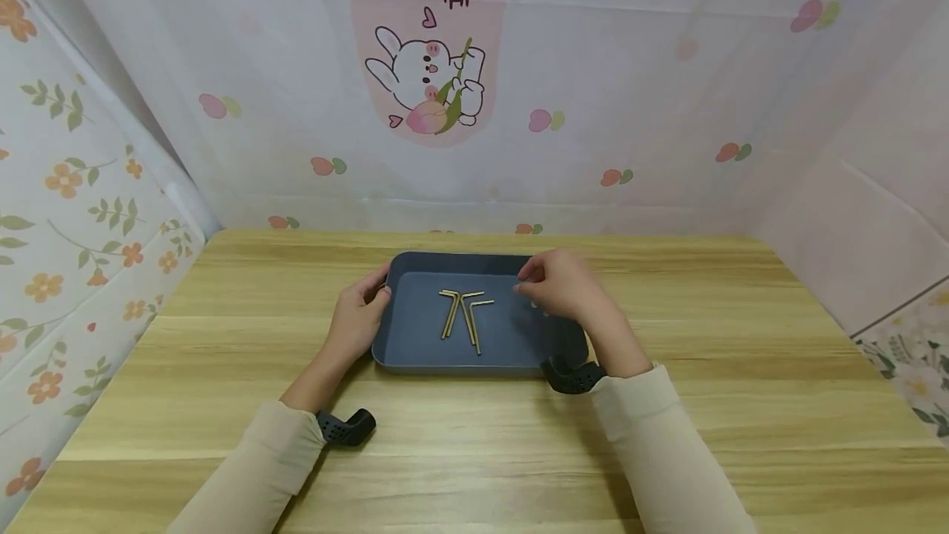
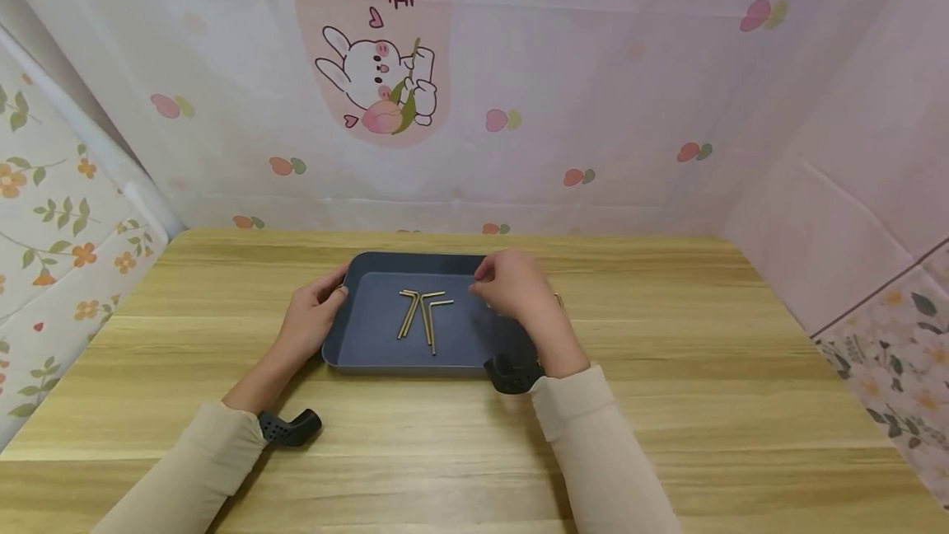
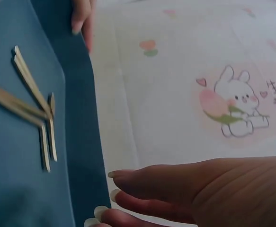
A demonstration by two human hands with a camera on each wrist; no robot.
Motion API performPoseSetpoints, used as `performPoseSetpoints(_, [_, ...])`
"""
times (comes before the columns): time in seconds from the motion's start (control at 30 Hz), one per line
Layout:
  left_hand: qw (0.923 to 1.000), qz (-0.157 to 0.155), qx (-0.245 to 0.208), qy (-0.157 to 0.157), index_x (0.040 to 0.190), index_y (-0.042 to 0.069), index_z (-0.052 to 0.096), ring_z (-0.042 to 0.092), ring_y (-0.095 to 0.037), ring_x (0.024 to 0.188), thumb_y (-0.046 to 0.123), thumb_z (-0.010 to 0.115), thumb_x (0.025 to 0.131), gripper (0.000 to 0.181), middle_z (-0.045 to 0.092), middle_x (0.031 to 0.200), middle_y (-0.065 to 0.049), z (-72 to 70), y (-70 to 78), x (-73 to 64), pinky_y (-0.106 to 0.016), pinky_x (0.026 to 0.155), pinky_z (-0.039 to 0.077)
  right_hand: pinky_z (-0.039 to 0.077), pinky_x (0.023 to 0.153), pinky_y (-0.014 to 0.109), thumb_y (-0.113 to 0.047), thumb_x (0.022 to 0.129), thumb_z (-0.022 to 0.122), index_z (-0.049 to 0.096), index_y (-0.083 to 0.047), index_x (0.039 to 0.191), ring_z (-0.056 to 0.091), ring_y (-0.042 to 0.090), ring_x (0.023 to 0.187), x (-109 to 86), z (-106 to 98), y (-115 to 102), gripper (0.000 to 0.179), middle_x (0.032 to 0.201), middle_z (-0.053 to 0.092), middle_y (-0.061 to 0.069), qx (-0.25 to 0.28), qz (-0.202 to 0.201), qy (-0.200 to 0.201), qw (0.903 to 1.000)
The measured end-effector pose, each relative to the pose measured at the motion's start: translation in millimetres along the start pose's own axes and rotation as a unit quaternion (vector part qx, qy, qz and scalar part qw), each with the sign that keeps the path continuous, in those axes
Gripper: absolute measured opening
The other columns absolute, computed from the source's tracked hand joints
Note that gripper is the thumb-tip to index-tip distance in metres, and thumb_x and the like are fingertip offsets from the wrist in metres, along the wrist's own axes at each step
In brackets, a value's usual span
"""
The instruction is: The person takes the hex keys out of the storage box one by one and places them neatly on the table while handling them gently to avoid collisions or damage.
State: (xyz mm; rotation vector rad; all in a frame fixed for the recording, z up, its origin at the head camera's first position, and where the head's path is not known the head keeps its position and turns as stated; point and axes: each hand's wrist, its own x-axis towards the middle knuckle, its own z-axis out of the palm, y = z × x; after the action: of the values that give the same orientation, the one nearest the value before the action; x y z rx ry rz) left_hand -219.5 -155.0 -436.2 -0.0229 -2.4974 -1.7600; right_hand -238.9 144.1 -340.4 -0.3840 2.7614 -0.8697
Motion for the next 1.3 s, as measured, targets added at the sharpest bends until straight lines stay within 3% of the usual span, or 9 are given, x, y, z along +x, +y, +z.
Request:
performPoseSetpoints(0.13, [1.0, 0.0, 0.006, 0.0, 0.152, 0.007, 0.046, 0.048, -0.031, 0.143, 0.01, 0.046, 0.105, 0.047, 0.049, 0.154, -0.016, 1.8, 0.3, 0.8, -0.047, 0.114, 0.043, 0.054, 0.055, 0.028, -0.019, 0.097, 0.067, 0.072, -0.002, 0.113, 0.065, 0.017, 0.06, 4.6, 12.6, -8.8, 0.024, 0.094, 0.074, 0.015, 0.008, 0.004, -0.019, 0.9998])
performPoseSetpoints(0.3, [1.0, 0.003, 0.003, -0.002, 0.152, 0.007, 0.046, 0.05, -0.031, 0.142, 0.009, 0.047, 0.105, 0.047, 0.051, 0.153, -0.016, 5.3, 1.3, 1.3, -0.047, 0.113, 0.043, 0.057, 0.057, 0.028, -0.019, 0.098, 0.065, 0.073, -0.004, 0.116, 0.071, 0.023, 0.073, 8.3, 25.5, -14.0, 0.024, 0.104, 0.074, 0.013, 0.023, 0.022, -0.047, 0.9984])
performPoseSetpoints(0.57, [0.9999, 0.0, 0.01, 0.001, 0.153, 0.008, 0.045, 0.049, -0.031, 0.142, 0.011, 0.046, 0.105, 0.047, 0.05, 0.153, -0.016, 3.6, 1.4, -0.6, -0.048, 0.112, 0.044, 0.055, 0.056, 0.027, -0.018, 0.098, 0.066, 0.074, -0.006, 0.114, 0.066, 0.016, 0.06, 12.6, 34.1, -11.3, 0.022, 0.087, 0.074, 0.008, 0.005, 0.015, -0.078, 0.9968])
performPoseSetpoints(0.83, [0.9998, -0.01, 0.016, 0.003, 0.153, 0.009, 0.045, 0.048, -0.029, 0.143, 0.011, 0.046, 0.105, 0.047, 0.05, 0.154, -0.015, -0.2, 0.4, -3.8, -0.047, 0.113, 0.043, 0.053, 0.055, 0.027, -0.019, 0.096, 0.069, 0.073, -0.004, 0.117, 0.066, 0.018, 0.06, 17.6, 49.8, -8.3, 0.025, 0.089, 0.075, 0.01, 0.001, 0.013, -0.08, 0.9967])
performPoseSetpoints(1.07, [1.0, -0.006, 0.005, -0.002, 0.152, 0.01, 0.046, 0.049, -0.029, 0.143, 0.012, 0.047, 0.105, 0.047, 0.05, 0.154, -0.014, 1.7, 1.5, -1.1, -0.046, 0.113, 0.043, 0.051, 0.059, 0.027, -0.021, 0.095, 0.07, 0.07, -0.006, 0.124, 0.06, 0.015, 0.057, 17.5, 49.5, -12.9, 0.032, 0.1, 0.073, 0.008, -0.029, 0.014, -0.081, 0.9962])
performPoseSetpoints(1.3, [0.9999, -0.004, 0.009, 0.001, 0.152, 0.009, 0.046, 0.048, -0.029, 0.143, 0.012, 0.047, 0.105, 0.047, 0.05, 0.154, -0.014, 0.4, 2.0, -0.8, -0.045, 0.114, 0.042, 0.052, 0.069, 0.032, -0.023, 0.094, 0.072, 0.069, -0.008, 0.126, 0.064, 0.017, 0.072, 20.0, 53.5, -17.2, 0.035, 0.103, 0.07, 0.008, -0.052, 0.016, -0.071, 0.996])
